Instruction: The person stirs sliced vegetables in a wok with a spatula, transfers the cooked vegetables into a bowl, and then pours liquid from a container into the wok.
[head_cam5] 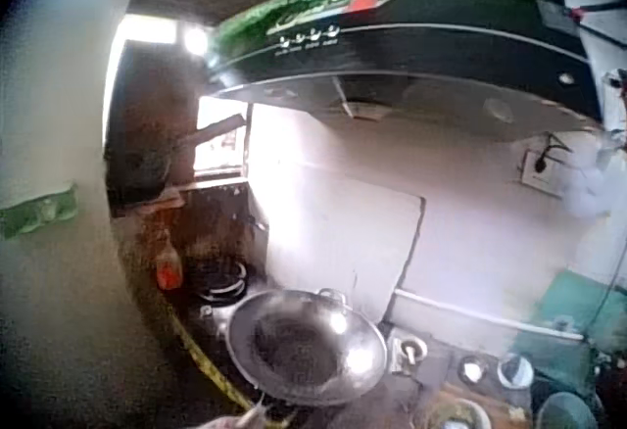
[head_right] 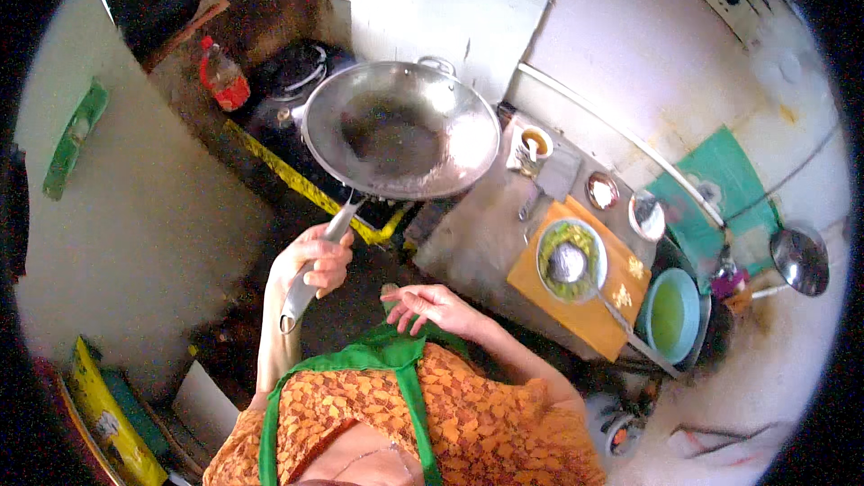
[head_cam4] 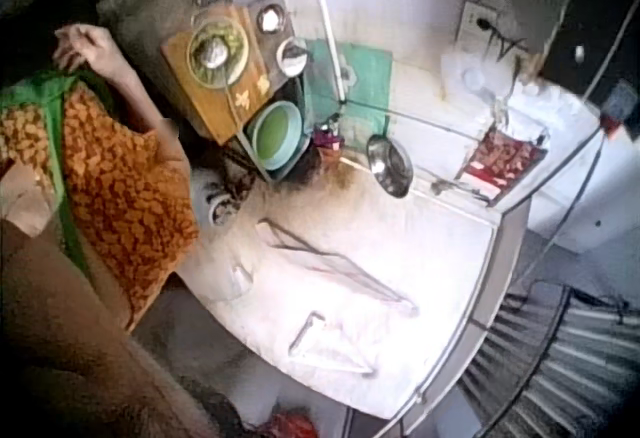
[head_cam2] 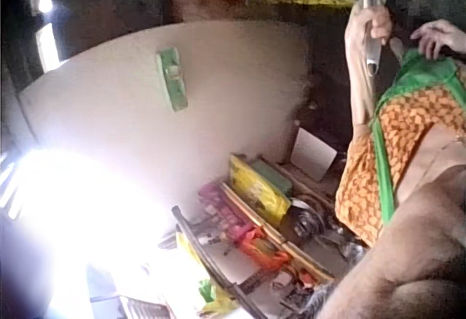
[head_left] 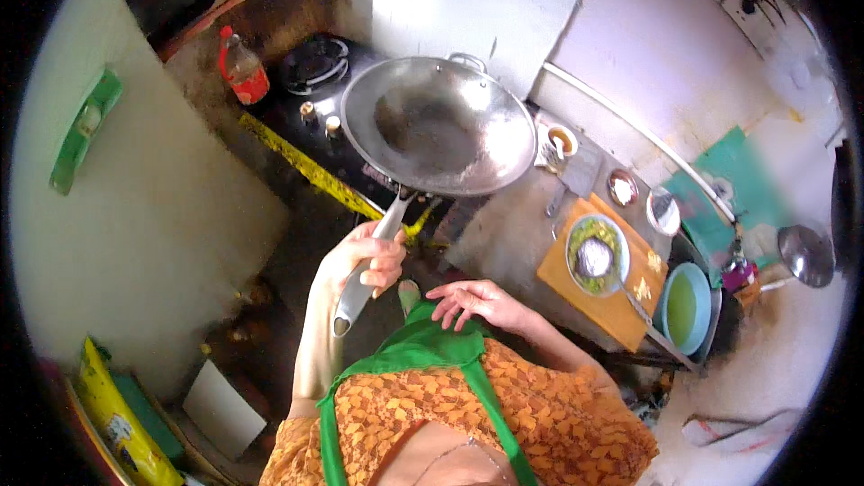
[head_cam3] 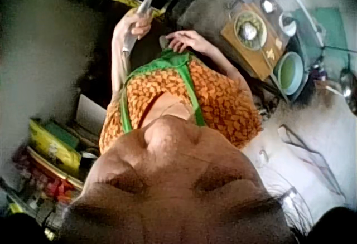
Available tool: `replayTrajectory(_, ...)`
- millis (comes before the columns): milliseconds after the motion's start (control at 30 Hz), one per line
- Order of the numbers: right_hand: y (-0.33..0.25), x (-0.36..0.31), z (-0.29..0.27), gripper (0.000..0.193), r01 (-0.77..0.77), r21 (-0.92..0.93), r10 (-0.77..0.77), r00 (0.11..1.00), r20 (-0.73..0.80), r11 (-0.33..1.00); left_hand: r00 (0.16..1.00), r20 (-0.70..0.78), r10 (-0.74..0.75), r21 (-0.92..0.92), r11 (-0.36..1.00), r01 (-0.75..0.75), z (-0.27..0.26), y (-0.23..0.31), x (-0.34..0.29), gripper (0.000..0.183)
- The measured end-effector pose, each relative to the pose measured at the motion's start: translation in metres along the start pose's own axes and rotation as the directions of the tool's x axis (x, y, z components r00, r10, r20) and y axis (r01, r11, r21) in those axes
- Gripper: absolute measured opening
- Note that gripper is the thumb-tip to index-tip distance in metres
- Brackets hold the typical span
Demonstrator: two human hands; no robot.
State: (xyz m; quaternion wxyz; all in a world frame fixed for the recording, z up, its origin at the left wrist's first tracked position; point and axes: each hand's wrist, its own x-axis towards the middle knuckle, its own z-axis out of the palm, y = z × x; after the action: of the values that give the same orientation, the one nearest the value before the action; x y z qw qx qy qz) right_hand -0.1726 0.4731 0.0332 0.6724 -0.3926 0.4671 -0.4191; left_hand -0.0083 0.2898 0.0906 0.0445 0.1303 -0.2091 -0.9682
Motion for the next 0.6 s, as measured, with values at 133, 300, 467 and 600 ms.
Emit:
replayTrajectory(133,-0.009,0.052,-0.019,0.047,0.01,0.06,-0.009,1.0,-0.014,0.998,0.997,-0.063,-0.051,0.053,0.997,0.054,-0.015,0.039,0.019,0.013)
replayTrajectory(300,-0.031,0.096,-0.036,0.044,-0.04,0.029,0.041,0.998,-0.047,0.999,0.993,-0.084,-0.082,0.049,0.995,0.087,-0.047,0.073,0.041,0.012)
replayTrajectory(467,-0.039,0.133,-0.04,0.044,-0.06,0.026,0.063,0.989,-0.137,0.998,0.984,-0.022,-0.179,0.021,0.984,0.179,-0.083,0.112,0.06,0.013)
replayTrajectory(600,-0.033,0.155,-0.029,0.045,-0.033,0.089,0.057,0.956,-0.286,0.995,0.966,-0.004,-0.258,0.07,0.964,0.258,-0.119,0.138,0.071,0.014)
